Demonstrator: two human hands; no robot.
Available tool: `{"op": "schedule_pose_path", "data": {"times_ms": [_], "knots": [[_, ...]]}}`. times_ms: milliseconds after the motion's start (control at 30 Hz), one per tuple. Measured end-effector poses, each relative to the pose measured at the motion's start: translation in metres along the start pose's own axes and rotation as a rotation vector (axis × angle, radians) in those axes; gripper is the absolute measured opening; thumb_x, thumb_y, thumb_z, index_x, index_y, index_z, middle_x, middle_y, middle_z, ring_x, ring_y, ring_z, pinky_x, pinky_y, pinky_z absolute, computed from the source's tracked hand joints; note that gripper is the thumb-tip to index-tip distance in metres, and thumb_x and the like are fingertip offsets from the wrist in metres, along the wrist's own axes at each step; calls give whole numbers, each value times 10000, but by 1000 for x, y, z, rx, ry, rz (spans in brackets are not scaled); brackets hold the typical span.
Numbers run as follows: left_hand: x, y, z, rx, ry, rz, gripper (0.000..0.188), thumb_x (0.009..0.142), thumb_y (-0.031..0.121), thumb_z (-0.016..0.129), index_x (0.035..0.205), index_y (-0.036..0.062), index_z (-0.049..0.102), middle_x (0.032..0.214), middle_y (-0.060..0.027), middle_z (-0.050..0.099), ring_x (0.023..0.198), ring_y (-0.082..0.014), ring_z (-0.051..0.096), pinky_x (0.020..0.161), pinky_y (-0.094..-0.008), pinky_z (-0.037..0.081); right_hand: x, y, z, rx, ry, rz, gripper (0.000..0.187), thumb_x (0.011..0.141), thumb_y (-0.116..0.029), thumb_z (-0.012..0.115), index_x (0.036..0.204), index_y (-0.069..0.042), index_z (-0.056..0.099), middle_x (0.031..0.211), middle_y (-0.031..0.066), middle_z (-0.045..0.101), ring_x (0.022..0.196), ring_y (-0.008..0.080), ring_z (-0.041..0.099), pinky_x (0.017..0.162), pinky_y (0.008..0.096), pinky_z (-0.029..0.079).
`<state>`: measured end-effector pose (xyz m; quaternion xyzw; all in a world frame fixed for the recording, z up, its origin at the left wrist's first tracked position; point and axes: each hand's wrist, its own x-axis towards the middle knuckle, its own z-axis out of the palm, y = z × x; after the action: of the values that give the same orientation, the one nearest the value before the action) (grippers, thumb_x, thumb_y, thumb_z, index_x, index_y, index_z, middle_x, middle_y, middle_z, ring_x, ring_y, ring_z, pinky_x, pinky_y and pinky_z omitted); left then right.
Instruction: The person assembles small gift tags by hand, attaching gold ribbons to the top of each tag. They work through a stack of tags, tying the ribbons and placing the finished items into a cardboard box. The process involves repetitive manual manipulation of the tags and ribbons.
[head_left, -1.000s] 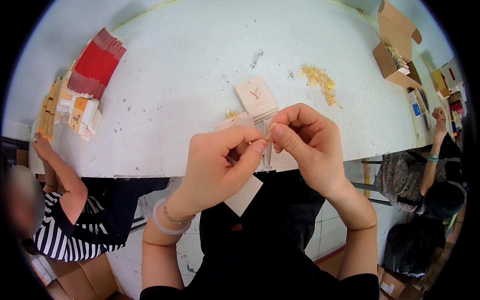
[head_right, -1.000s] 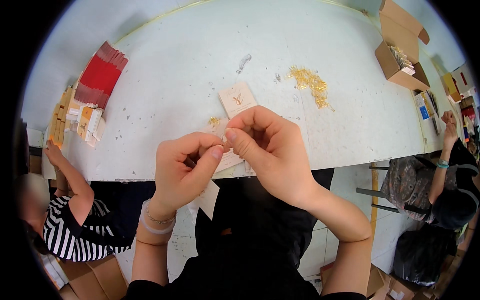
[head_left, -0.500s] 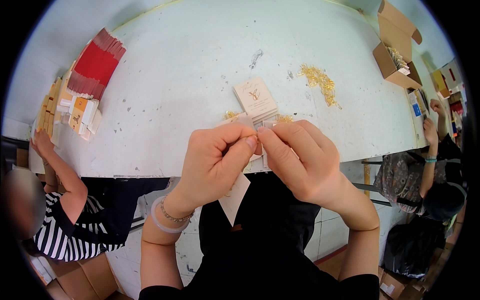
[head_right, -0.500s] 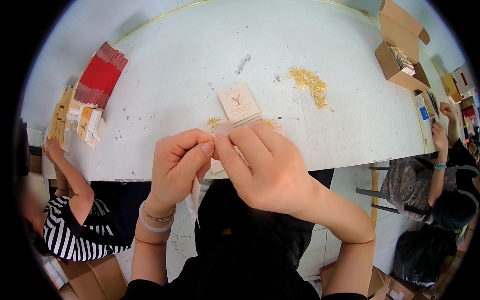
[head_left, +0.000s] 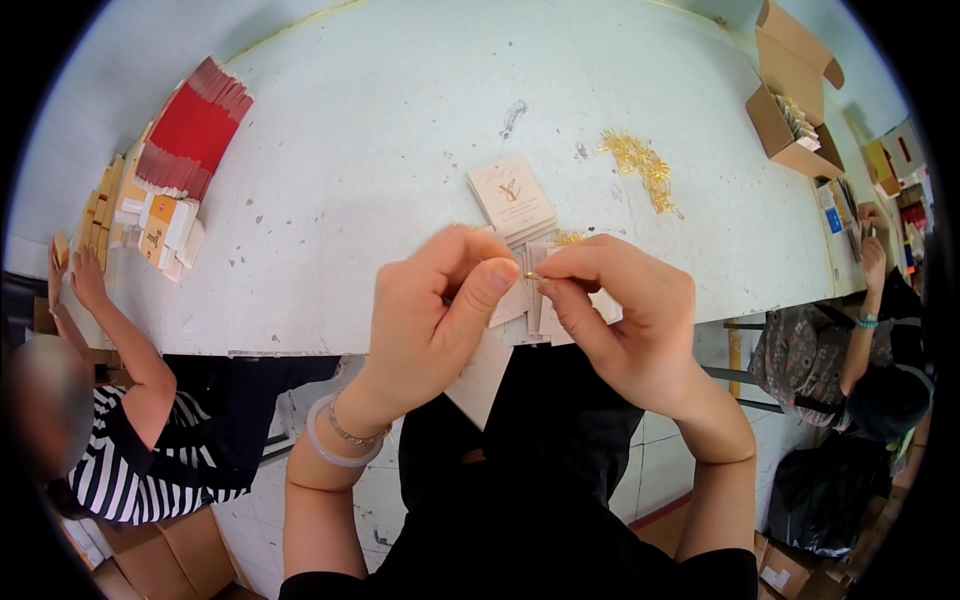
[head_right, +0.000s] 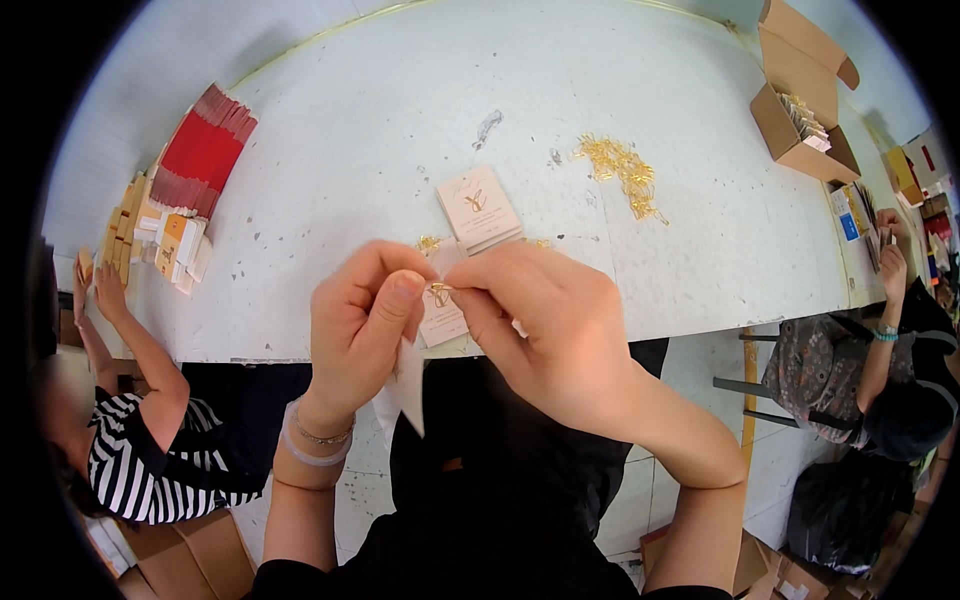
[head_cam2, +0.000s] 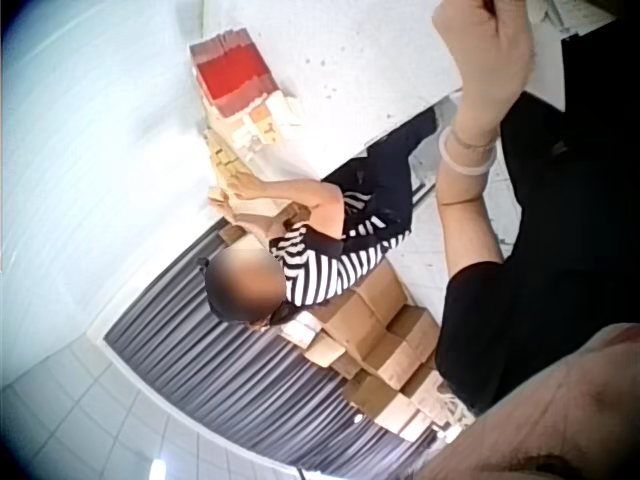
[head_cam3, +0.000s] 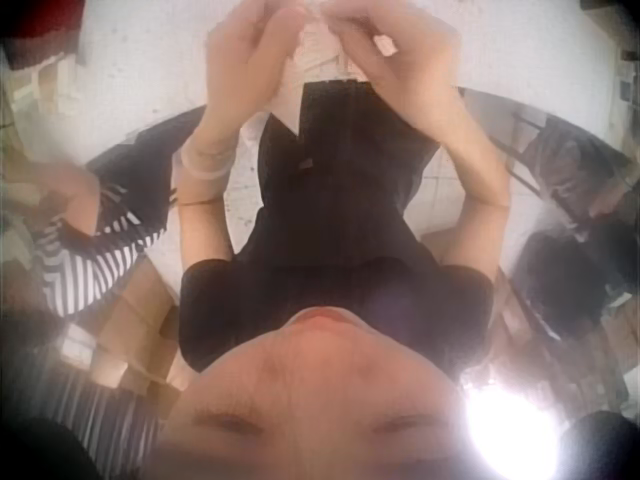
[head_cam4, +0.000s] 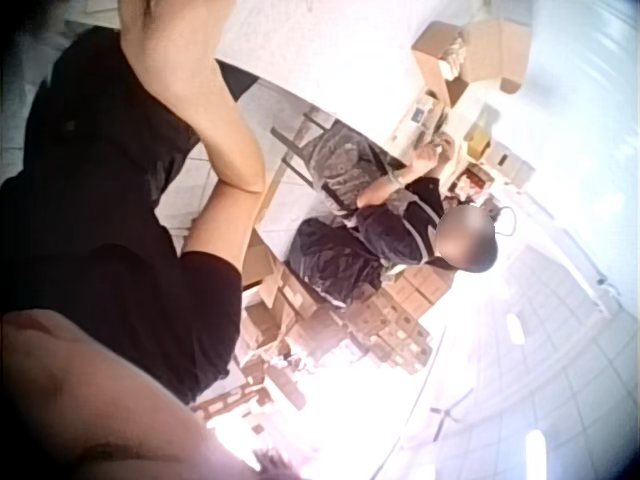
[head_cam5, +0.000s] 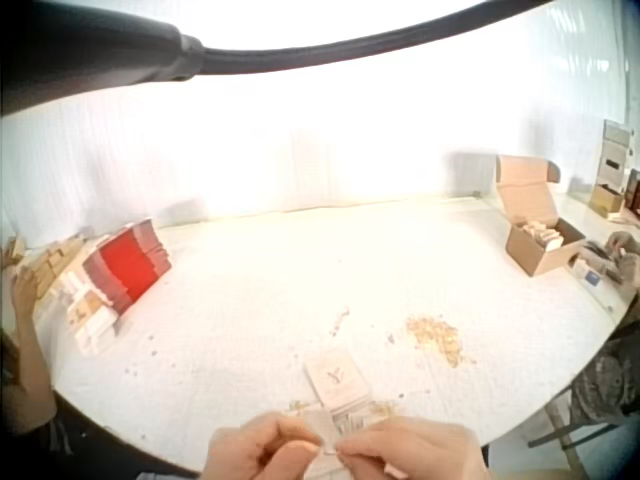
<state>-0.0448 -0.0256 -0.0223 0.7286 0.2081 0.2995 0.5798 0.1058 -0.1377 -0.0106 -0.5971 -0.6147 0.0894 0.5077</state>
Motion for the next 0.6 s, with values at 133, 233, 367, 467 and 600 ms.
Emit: {"op": "schedule_pose_path", "data": {"times_ms": [133,233,367,467,600], "knots": [[3,0,1,146,91,81,150,949,137,608,877,6,615,568,22,517,507,-23,413,470,-195,330,-2,3,2,296,32,273,90,828,20,663,918,13,658,760,82,673,654,130,633,596,258,498],[3,4,5,191,54,119,121,928,103,618,858,5,605,565,9,529,499,-26,428,467,-193,349,0,2,2,357,18,359,72,838,1,665,908,17,658,745,67,681,652,94,625,589,251,490],[3,6,4,254,-7,191,92,904,61,608,836,-1,604,567,-6,528,498,-33,438,456,-199,353,3,-2,2,289,-69,376,79,829,4,659,907,13,657,707,60,655,615,123,611,563,260,478],[4,3,3,215,6,145,101,900,49,597,815,-5,604,560,-2,514,503,-31,426,454,-204,339,0,-1,4,-62,-63,98,160,794,70,682,945,25,657,792,72,638,675,116,602,591,243,480],[3,7,7,14,23,-17,146,917,61,584,789,-8,603,563,23,505,511,-22,389,463,-205,308,-3,2,15,-403,136,-274,289,704,113,692,980,31,661,819,110,616,644,211,595,548,278,488]]}}
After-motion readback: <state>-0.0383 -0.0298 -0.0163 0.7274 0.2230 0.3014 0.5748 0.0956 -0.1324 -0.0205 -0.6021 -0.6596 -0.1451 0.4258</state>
